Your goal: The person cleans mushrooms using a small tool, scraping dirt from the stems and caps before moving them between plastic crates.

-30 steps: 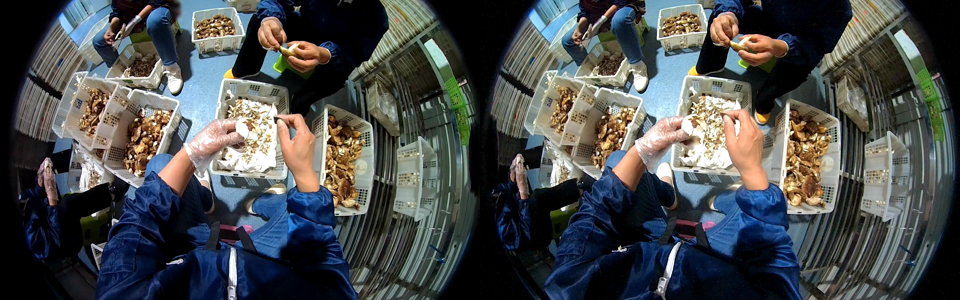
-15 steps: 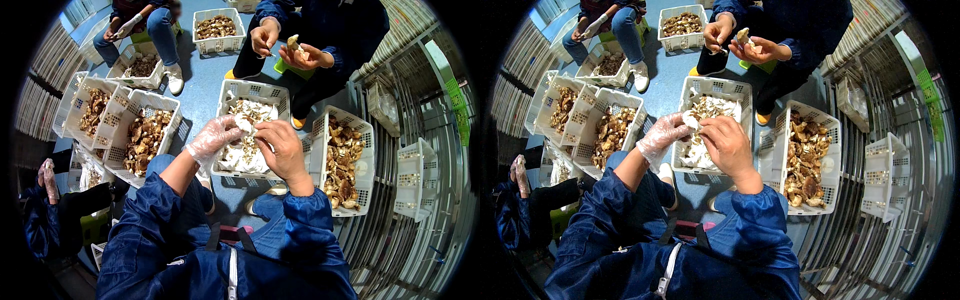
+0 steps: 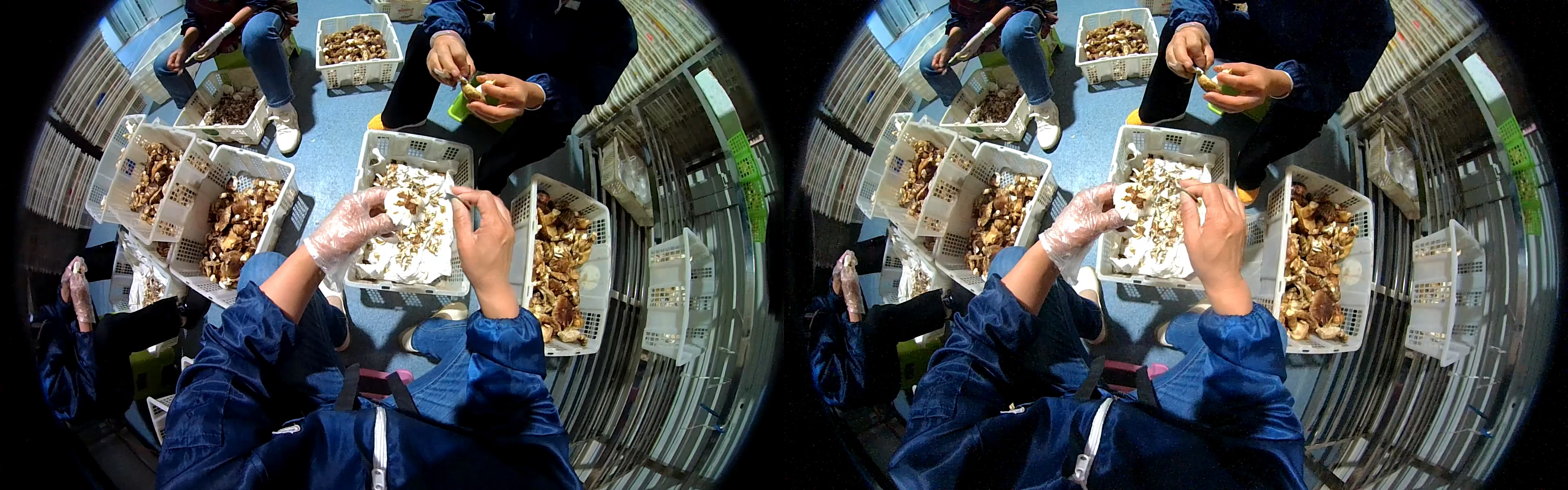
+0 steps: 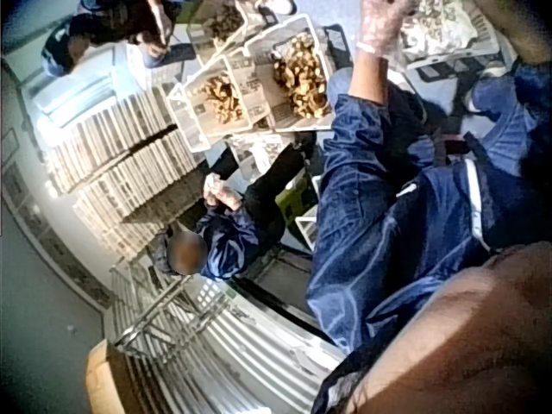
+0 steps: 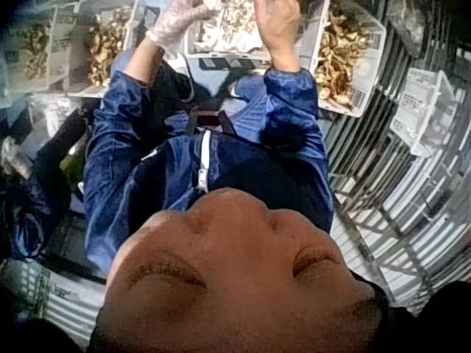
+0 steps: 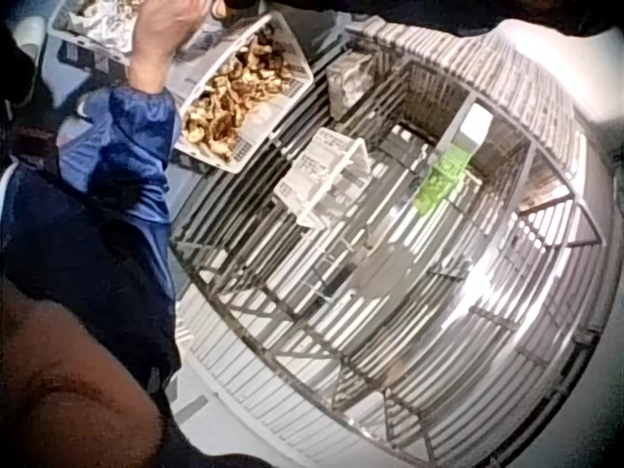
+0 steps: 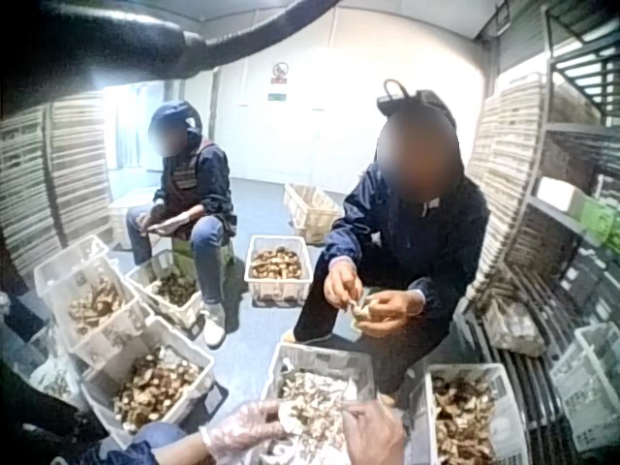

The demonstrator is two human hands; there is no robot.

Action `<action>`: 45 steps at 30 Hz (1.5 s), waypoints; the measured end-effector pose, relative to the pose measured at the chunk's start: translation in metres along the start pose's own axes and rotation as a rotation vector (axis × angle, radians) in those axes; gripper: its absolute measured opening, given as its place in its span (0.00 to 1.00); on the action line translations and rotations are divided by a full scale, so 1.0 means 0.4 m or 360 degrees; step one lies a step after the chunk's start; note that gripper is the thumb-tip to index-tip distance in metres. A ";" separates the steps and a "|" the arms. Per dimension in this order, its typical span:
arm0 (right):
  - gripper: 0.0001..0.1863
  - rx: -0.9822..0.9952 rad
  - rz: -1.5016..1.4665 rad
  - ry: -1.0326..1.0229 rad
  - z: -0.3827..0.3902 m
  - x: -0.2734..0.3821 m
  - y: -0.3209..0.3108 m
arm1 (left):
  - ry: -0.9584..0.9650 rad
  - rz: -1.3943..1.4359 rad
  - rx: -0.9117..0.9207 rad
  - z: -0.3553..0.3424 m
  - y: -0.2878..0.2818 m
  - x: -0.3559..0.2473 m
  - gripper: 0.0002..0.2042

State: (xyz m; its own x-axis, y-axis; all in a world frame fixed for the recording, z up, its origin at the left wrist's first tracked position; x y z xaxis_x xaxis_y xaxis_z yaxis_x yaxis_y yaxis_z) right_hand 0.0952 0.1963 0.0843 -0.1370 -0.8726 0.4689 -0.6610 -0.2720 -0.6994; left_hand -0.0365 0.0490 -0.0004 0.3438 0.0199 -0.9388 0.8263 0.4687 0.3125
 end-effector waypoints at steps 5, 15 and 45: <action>0.07 0.0012 0.0021 -0.0150 0.005 0.016 0.004 | 0.0076 -0.0143 -0.0161 -0.004 -0.024 0.009 0.20; 0.06 0.0190 0.0215 0.0040 0.016 -0.007 0.028 | 0.0213 -0.0400 -0.0232 0.000 -0.017 -0.019 0.18; 0.06 0.0195 -0.0309 0.0402 0.028 0.018 0.060 | 0.0214 -0.0789 -0.0354 -0.001 -0.016 -0.026 0.17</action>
State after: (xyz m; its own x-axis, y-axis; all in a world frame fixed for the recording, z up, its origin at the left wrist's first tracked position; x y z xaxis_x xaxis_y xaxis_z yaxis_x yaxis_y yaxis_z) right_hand 0.0867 0.1789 0.0646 -0.2058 -0.6760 0.7076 -0.6013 -0.4831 -0.6364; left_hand -0.0454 0.0460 0.0072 -0.1339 -0.1446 -0.9804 0.7555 0.6253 -0.1955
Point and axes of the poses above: each hand's wrist, its own z-axis away from the middle knuckle, its own y-axis out of the palm, x = y × z, the point moved 7 cm from there along -z, towards the middle knuckle, and after that the axes turned 7 degrees about z, right-handed, at the moved point
